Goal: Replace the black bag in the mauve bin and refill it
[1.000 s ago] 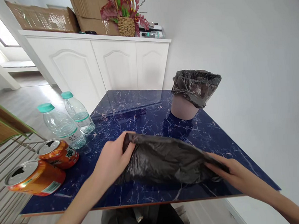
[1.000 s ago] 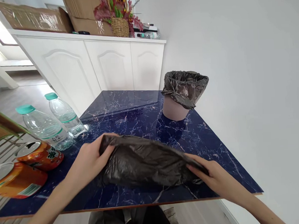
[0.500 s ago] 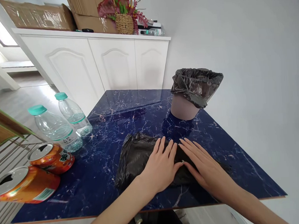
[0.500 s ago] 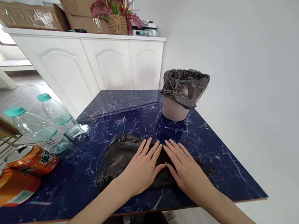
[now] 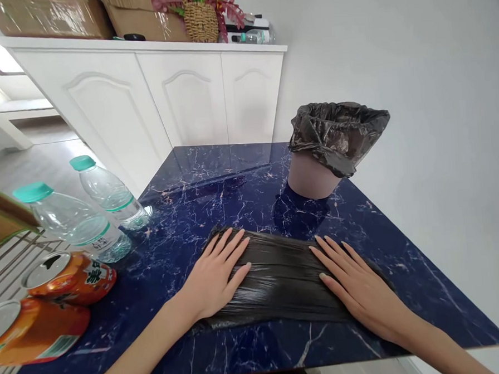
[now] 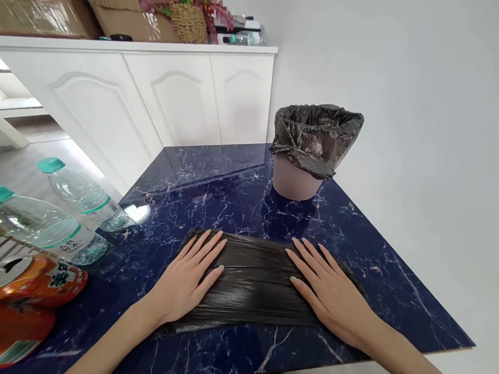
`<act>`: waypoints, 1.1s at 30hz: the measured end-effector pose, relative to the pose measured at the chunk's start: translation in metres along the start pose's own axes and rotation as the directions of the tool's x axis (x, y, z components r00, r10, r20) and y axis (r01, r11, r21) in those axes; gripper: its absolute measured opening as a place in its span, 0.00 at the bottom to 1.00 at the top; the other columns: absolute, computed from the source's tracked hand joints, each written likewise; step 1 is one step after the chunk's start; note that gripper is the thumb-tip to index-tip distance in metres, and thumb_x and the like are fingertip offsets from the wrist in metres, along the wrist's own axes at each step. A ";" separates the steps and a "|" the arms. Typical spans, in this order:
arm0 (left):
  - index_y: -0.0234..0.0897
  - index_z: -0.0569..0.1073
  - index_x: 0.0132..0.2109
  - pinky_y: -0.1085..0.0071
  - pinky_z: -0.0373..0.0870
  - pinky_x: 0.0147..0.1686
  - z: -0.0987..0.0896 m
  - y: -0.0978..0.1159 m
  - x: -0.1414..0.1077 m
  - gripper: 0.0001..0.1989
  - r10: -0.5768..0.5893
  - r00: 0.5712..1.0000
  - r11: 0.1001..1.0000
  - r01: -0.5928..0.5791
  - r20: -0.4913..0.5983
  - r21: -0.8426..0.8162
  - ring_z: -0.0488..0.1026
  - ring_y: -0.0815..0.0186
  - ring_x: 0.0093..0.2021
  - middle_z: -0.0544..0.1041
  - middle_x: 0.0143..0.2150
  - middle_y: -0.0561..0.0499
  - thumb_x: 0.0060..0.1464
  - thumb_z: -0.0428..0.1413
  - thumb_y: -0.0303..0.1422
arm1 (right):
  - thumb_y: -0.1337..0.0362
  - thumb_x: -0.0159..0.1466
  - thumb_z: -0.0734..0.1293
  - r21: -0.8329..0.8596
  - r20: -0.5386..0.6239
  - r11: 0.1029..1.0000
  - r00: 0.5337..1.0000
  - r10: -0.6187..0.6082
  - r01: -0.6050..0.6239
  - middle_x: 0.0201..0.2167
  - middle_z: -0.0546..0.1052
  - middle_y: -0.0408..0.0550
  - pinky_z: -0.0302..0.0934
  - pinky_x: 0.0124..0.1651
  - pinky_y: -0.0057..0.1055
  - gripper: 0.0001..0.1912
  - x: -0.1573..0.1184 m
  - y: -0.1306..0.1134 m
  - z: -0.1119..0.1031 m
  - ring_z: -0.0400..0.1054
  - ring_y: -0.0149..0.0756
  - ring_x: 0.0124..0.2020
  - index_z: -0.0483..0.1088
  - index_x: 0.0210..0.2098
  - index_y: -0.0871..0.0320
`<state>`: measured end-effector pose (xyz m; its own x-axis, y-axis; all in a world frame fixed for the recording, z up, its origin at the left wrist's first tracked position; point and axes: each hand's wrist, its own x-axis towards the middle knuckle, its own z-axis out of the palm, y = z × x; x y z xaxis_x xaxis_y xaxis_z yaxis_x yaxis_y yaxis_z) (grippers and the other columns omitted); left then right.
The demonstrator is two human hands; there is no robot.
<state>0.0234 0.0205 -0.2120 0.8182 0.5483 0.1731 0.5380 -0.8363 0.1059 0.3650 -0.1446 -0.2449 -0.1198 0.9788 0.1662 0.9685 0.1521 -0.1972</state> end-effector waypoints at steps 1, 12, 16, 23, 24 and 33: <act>0.45 0.53 0.81 0.45 0.50 0.80 0.000 -0.006 -0.003 0.32 -0.005 1.000 1.000 0.005 -0.017 0.006 0.47 0.51 0.83 0.52 0.83 0.51 0.77 0.45 0.47 | 0.50 0.81 0.55 0.000 0.001 1.000 1.000 0.002 -0.002 0.82 0.45 0.39 0.43 0.81 0.62 0.35 0.000 0.001 0.000 0.42 0.50 0.82 0.39 0.82 0.40; 0.45 0.55 0.80 0.42 0.51 0.79 0.004 -0.018 -0.009 0.31 -0.002 0.998 1.000 0.001 -0.066 -0.001 0.49 0.50 0.82 0.55 0.82 0.48 0.77 0.46 0.45 | 0.49 0.81 0.54 0.074 0.017 0.997 1.000 0.023 -0.024 0.82 0.47 0.39 0.40 0.82 0.61 0.32 0.005 0.005 0.002 0.42 0.47 0.82 0.45 0.82 0.41; 0.39 0.64 0.76 0.44 0.56 0.79 -0.004 -0.011 -0.021 0.27 -0.033 0.992 0.999 0.031 -0.121 -0.015 0.54 0.51 0.81 0.62 0.79 0.45 0.77 0.47 0.43 | 0.47 0.81 0.55 0.270 0.012 0.959 0.996 0.090 -0.090 0.82 0.48 0.39 0.34 0.83 0.62 0.32 0.003 -0.005 -0.008 0.39 0.48 0.83 0.50 0.81 0.42; 0.43 0.66 0.73 0.47 0.67 0.74 -0.027 0.013 -0.067 0.24 0.001 0.984 0.997 -0.016 -0.179 -0.078 0.59 0.53 0.79 0.67 0.77 0.46 0.75 0.52 0.39 | 0.46 0.81 0.52 0.866 -0.075 0.498 0.972 0.224 -0.048 0.82 0.50 0.32 0.32 0.83 0.56 0.29 0.015 -0.072 -0.029 0.40 0.45 0.83 0.51 0.79 0.34; 0.44 0.66 0.73 0.47 0.68 0.74 -0.030 0.015 -0.074 0.24 0.022 0.985 0.995 -0.037 -0.170 -0.090 0.60 0.53 0.79 0.68 0.76 0.47 0.75 0.53 0.39 | 0.45 0.81 0.52 0.902 -0.054 0.429 0.974 0.218 -0.046 0.82 0.50 0.31 0.32 0.84 0.55 0.29 0.022 -0.082 -0.028 0.39 0.44 0.83 0.51 0.79 0.34; 0.45 0.72 0.70 0.53 0.70 0.72 -0.057 0.005 -0.115 0.23 0.157 0.975 0.987 -0.161 -0.157 -0.011 0.73 0.55 0.70 0.77 0.69 0.48 0.72 0.59 0.40 | 0.38 0.79 0.50 0.923 0.031 0.371 0.979 0.200 -0.105 0.82 0.49 0.36 0.29 0.84 0.50 0.36 0.068 -0.135 -0.001 0.39 0.42 0.83 0.50 0.81 0.43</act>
<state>-0.0793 -0.0475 -0.1755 0.8506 0.4021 0.3388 0.3969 -0.9136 0.0877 0.2261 -0.0986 -0.2059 0.0691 0.9932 0.0934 0.1704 0.0805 -0.9821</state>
